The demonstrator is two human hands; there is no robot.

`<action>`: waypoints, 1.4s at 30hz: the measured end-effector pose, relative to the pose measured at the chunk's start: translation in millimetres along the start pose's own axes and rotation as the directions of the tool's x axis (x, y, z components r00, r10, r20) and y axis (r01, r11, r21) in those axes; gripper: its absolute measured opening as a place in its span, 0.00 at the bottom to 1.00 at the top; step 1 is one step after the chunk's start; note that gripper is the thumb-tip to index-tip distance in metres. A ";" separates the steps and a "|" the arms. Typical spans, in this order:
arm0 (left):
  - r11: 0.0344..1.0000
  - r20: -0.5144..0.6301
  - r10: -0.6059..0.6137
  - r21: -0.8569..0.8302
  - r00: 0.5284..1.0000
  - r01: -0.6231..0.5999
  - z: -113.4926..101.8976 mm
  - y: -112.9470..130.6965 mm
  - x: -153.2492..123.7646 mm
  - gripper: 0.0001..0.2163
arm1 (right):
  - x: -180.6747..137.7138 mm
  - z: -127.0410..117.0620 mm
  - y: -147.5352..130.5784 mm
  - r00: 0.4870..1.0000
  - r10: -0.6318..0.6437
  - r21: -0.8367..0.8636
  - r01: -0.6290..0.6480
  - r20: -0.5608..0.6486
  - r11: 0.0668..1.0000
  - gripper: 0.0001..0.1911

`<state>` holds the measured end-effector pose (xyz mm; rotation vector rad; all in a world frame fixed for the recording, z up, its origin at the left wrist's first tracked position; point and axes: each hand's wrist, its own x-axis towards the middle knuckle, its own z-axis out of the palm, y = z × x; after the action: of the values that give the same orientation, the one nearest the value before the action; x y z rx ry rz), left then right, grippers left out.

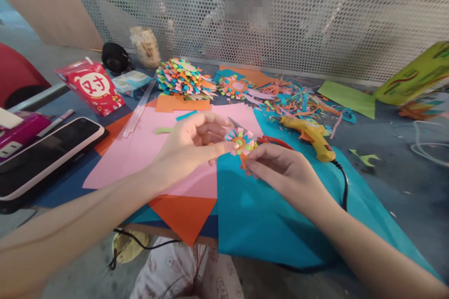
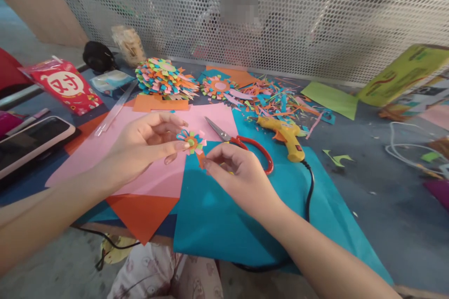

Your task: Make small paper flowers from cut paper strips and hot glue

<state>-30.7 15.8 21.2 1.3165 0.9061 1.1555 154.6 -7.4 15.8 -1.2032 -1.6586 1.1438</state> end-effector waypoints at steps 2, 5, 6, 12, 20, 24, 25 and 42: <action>1.000 0.010 0.009 0.007 1.000 -0.009 0.1 0.1 0.3 0.14 | -0.3 0.3 -0.3 1.000 -0.010 -0.005 0.010 0.002 1.000 0.05; 1.000 0.005 0.022 0.007 1.000 -0.022 0.0 -0.1 0.6 0.14 | -1.2 0.6 -0.7 1.000 -0.016 -0.009 0.016 0.012 1.000 0.05; 1.000 0.007 0.017 0.007 1.000 -0.017 -0.1 -0.2 0.7 0.14 | -1.5 0.7 -0.7 1.000 -0.017 -0.013 0.017 0.013 1.000 0.05; 0.999 0.008 0.006 0.032 1.000 -0.006 -0.9 -1.7 -0.3 0.14 | -2.7 -0.4 0.2 0.998 -0.057 -0.044 0.058 0.014 0.997 0.05; 0.999 -0.005 -0.040 -0.009 0.999 0.040 -0.3 -2.7 0.3 0.14 | -2.5 -0.3 -0.8 0.999 -0.048 -0.073 0.050 0.023 0.996 0.03; 0.998 0.010 -0.030 -0.047 1.000 0.030 -1.3 -6.3 2.2 0.14 | -2.8 -0.5 0.4 0.998 -0.060 -0.086 0.061 0.019 0.994 0.03; 0.998 0.015 -0.037 -0.053 0.999 0.038 -1.6 -7.1 2.3 0.14 | -2.8 -0.6 1.0 0.998 -0.063 -0.092 0.064 0.020 0.994 0.04; 0.986 0.051 -0.059 -0.156 0.997 0.066 0.0 -6.7 1.6 0.12 | -3.6 -1.4 -1.6 0.997 -0.073 -0.118 0.077 0.033 0.990 0.03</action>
<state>-29.6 18.0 14.7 1.1742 0.8006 1.1199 156.3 -10.7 17.4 -1.1921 -1.7998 1.0324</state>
